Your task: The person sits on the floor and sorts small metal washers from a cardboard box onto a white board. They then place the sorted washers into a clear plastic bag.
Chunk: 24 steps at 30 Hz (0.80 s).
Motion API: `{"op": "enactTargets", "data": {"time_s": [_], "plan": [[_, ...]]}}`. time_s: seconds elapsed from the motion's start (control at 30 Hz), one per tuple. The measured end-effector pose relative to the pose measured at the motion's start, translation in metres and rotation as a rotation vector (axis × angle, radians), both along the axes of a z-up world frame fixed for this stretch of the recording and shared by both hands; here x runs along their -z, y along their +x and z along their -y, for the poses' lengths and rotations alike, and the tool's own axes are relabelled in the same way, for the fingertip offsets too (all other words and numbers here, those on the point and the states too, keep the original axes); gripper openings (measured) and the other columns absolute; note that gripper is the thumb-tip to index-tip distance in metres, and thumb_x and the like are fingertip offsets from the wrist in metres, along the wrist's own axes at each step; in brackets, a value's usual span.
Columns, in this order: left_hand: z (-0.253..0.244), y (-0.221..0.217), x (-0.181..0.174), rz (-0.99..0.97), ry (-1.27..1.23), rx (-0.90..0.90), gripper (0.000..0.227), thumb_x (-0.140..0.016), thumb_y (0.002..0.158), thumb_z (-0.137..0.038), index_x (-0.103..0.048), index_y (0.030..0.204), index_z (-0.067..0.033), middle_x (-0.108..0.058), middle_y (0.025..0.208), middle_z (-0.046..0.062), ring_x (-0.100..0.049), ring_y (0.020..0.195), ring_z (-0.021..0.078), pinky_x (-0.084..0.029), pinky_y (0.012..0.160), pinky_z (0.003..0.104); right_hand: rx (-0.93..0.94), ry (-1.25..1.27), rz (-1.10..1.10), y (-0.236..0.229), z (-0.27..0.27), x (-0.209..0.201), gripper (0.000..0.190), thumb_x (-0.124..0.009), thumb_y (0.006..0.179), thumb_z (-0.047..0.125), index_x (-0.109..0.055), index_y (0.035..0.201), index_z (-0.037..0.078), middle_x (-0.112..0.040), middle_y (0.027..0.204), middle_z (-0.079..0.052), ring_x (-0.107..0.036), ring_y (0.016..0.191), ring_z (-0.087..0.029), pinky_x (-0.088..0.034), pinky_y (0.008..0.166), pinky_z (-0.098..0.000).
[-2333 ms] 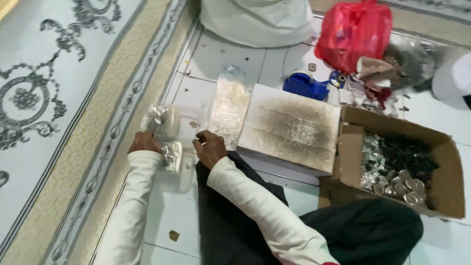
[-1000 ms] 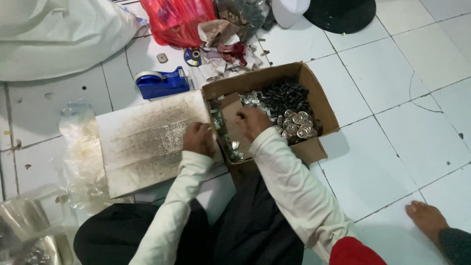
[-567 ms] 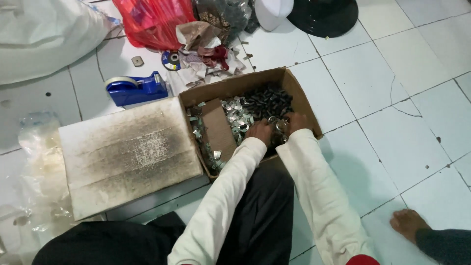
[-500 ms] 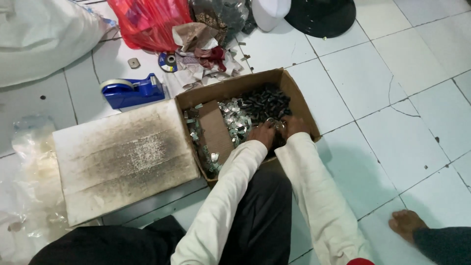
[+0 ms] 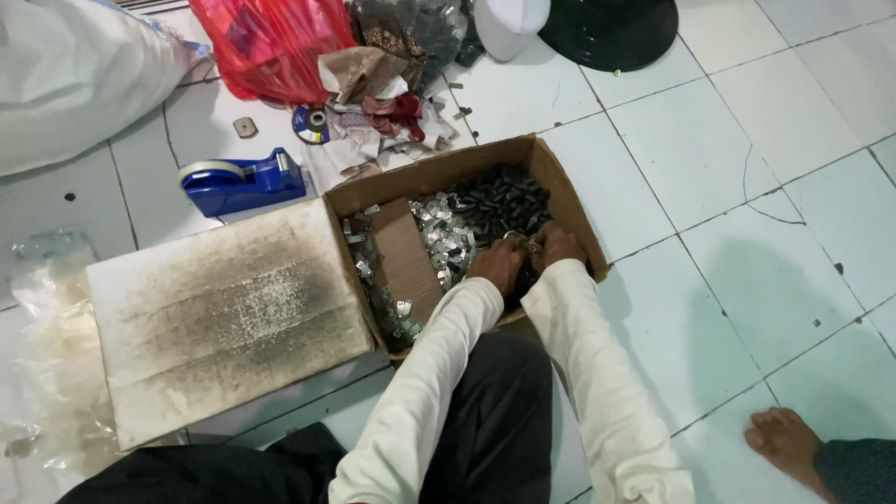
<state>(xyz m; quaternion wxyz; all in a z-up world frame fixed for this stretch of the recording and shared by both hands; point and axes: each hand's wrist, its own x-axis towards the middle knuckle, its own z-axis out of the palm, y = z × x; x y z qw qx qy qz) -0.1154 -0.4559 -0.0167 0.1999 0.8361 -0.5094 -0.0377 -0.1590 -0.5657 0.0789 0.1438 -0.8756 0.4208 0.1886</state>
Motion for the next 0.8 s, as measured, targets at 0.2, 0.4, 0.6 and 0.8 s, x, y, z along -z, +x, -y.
{"op": "enactTargets", "data": {"time_s": [0.2,0.4,0.6,0.8], "plan": [[-0.030,0.010,-0.057,-0.550,0.016,-0.098,0.025,-0.067,0.093,-0.017,-0.070,0.116,-0.0085,-0.076,0.109,0.018,-0.073,0.103,0.0421,-0.064,0.078,0.052,0.085,0.060,0.339,-0.014,0.058,0.075,0.020,-0.075,0.089,0.025,-0.072,0.109,0.024,-0.075,0.106,-0.007,-0.068,0.114,-0.033,-0.060,0.090,-0.0512],[-0.040,0.004,-0.086,-0.759,-0.002,-0.309,0.029,-0.066,0.093,-0.030,-0.076,0.112,-0.0100,-0.074,0.115,0.023,-0.071,0.110,0.0433,-0.060,0.091,0.052,0.052,-0.108,0.279,-0.024,0.058,0.084,0.028,-0.075,0.091,0.024,-0.076,0.117,0.033,-0.075,0.109,-0.007,-0.071,0.109,-0.035,-0.064,0.085,-0.0506],[-0.032,0.010,0.006,-0.640,-0.339,-0.219,0.018,-0.066,0.099,-0.022,-0.072,0.113,-0.0129,-0.075,0.104,0.015,-0.072,0.104,0.0373,-0.061,0.088,0.049,-0.078,-0.238,0.466,-0.028,0.029,0.037,0.027,-0.065,0.099,0.047,-0.076,0.115,0.028,-0.071,0.110,-0.010,-0.069,0.112,-0.038,-0.064,0.087,-0.0488],[-0.080,0.020,0.010,-0.804,-0.606,-0.466,0.026,-0.071,0.095,-0.004,-0.075,0.119,-0.0124,-0.078,0.101,0.014,-0.075,0.098,0.0329,-0.065,0.082,0.045,0.147,0.052,1.008,-0.017,0.036,0.078,0.021,-0.080,0.095,0.018,-0.075,0.112,0.008,-0.075,0.092,-0.016,-0.074,0.079,-0.028,-0.063,0.058,-0.0380]]}}
